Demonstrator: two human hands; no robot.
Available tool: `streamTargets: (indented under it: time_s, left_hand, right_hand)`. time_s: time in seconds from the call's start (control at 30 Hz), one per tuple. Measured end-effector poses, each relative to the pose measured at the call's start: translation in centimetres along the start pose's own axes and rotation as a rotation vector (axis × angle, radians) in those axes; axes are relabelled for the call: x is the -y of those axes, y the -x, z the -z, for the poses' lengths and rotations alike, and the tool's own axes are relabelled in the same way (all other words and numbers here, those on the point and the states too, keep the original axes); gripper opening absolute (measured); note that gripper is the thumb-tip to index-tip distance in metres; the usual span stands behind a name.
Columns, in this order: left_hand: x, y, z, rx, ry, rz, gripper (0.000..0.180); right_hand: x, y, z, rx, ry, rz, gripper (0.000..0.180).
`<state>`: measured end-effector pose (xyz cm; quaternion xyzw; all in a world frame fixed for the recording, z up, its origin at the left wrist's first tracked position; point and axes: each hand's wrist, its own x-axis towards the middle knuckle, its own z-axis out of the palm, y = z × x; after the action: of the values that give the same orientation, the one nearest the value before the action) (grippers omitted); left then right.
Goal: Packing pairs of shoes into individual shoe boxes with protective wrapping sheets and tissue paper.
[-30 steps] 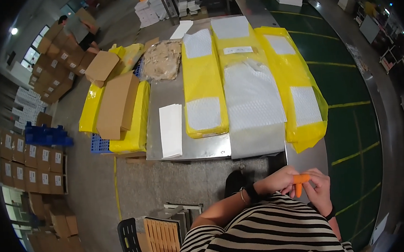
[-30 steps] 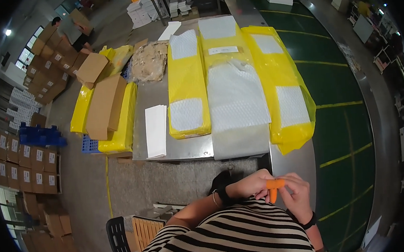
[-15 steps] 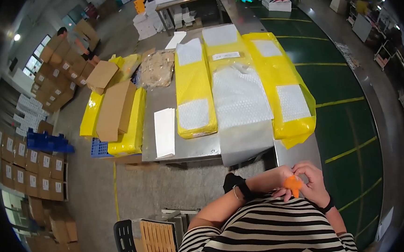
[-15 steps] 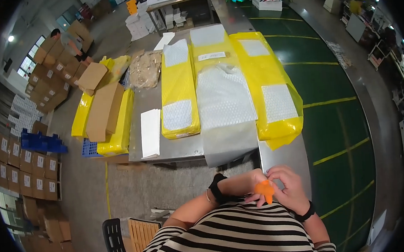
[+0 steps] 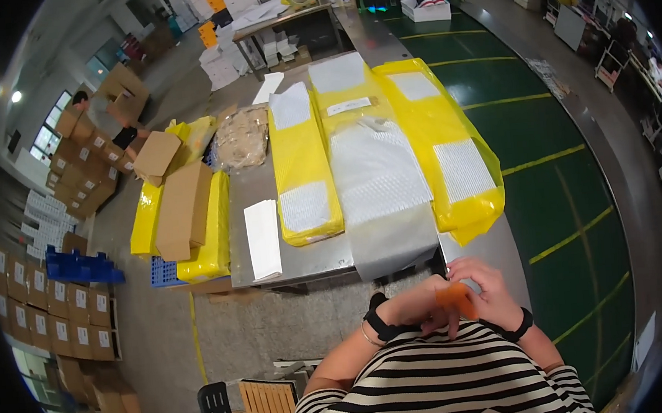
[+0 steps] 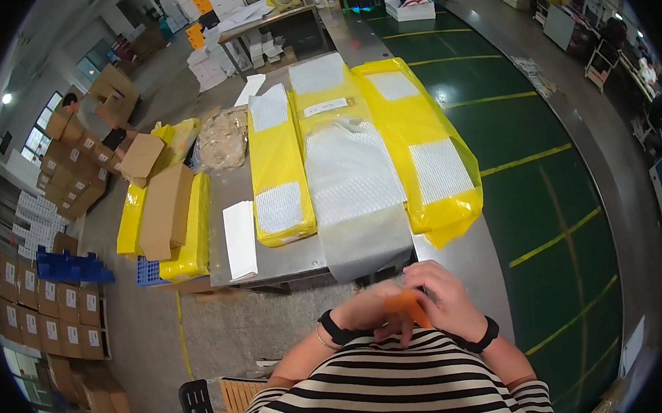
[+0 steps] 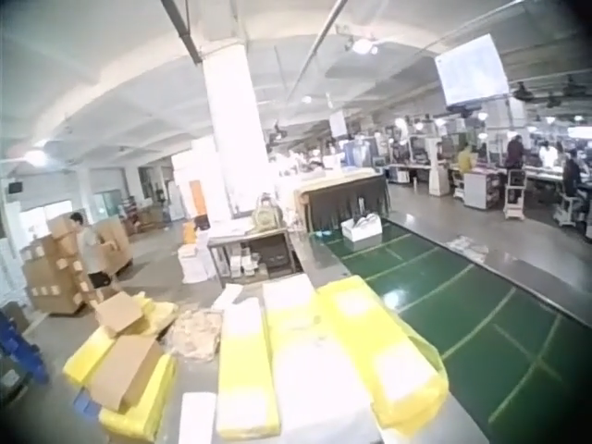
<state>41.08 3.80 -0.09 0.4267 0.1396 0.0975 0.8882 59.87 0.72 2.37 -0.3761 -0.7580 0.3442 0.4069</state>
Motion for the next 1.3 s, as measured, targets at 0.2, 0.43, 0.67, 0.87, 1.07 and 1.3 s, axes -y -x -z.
streamTargets:
  time_s: [0.2, 0.43, 0.67, 0.87, 1.07, 1.3]
  left_hand:
    - [0.7, 0.7, 0.0, -0.042, 0.219, -0.079, 0.045]
    - [2.0, 0.2, 0.7, 0.059, 0.28, -0.142, 0.05]
    - [3.7, -1.1, 2.2, 0.318, -0.126, -0.087, 0.052]
    - [1.7, -0.3, 1.8, 0.179, -0.039, 0.128, 0.109]
    - [-1.6, 0.3, 2.3, -0.005, -0.593, 0.189, 0.077]
    - [1.1, 0.6, 13.3, -0.791, -0.377, 0.16, 0.045]
  right_hand:
    - [0.7, 0.5, -0.2, -0.022, -0.262, -0.099, 0.041]
    - [0.4, 1.2, -0.3, 0.03, -0.435, -0.235, 0.038]
    - [-2.0, 1.4, -0.5, 0.149, -0.315, -0.049, 0.032]
    - [-2.3, 0.6, -1.6, 0.202, -0.582, -0.405, 0.037]
    - [-8.0, -0.6, -2.1, 0.254, -0.542, -0.357, 0.075]
    - [-25.7, -3.4, -7.9, -0.284, -0.557, -0.732, 0.071]
